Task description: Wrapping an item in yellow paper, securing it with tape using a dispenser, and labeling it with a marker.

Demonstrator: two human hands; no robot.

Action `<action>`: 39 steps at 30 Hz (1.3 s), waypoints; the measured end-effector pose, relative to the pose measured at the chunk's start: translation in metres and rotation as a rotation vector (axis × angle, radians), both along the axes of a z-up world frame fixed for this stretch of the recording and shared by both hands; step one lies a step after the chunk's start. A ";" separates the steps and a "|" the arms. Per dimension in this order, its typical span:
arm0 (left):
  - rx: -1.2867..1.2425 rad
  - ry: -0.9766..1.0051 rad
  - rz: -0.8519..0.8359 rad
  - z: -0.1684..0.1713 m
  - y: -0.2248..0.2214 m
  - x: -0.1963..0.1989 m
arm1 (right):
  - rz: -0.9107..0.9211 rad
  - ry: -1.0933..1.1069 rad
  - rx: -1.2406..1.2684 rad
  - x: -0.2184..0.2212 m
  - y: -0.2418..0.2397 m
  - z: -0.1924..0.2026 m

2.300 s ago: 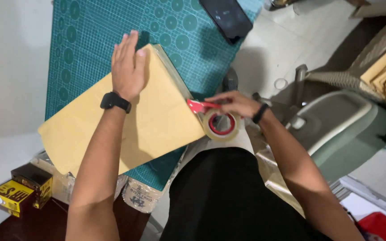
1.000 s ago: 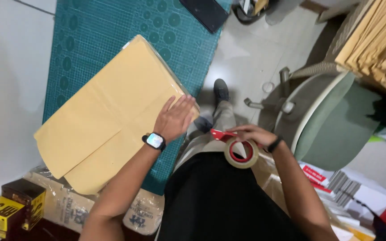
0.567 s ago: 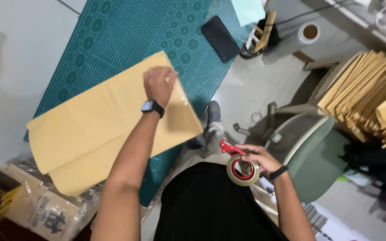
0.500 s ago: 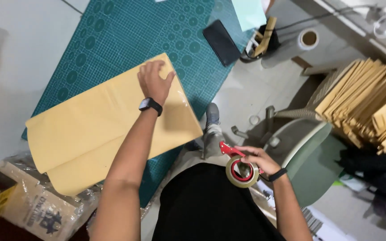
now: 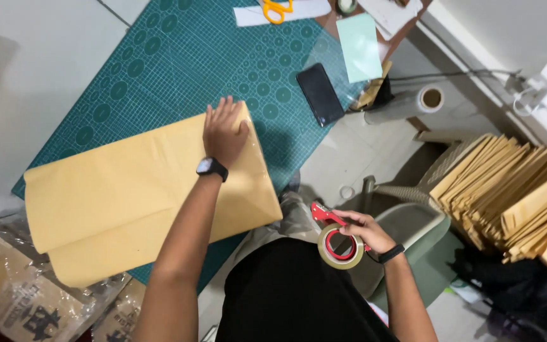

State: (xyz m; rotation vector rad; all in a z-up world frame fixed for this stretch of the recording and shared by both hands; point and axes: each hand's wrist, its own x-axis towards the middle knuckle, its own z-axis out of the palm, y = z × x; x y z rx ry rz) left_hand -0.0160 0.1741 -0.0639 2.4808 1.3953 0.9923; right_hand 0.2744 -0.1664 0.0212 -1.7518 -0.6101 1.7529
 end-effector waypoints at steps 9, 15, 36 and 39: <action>0.203 0.200 -0.033 -0.015 -0.006 -0.002 | 0.111 -0.079 -0.007 0.014 0.059 0.034; 0.140 0.293 0.025 0.012 -0.028 -0.001 | 0.215 -0.170 0.001 0.037 0.092 0.017; -0.697 -0.377 0.146 0.124 -0.056 0.025 | 0.204 -0.899 0.756 -0.041 0.173 0.095; -1.287 -0.875 -0.112 0.171 -0.071 0.023 | 0.248 -1.172 0.829 -0.058 0.146 0.088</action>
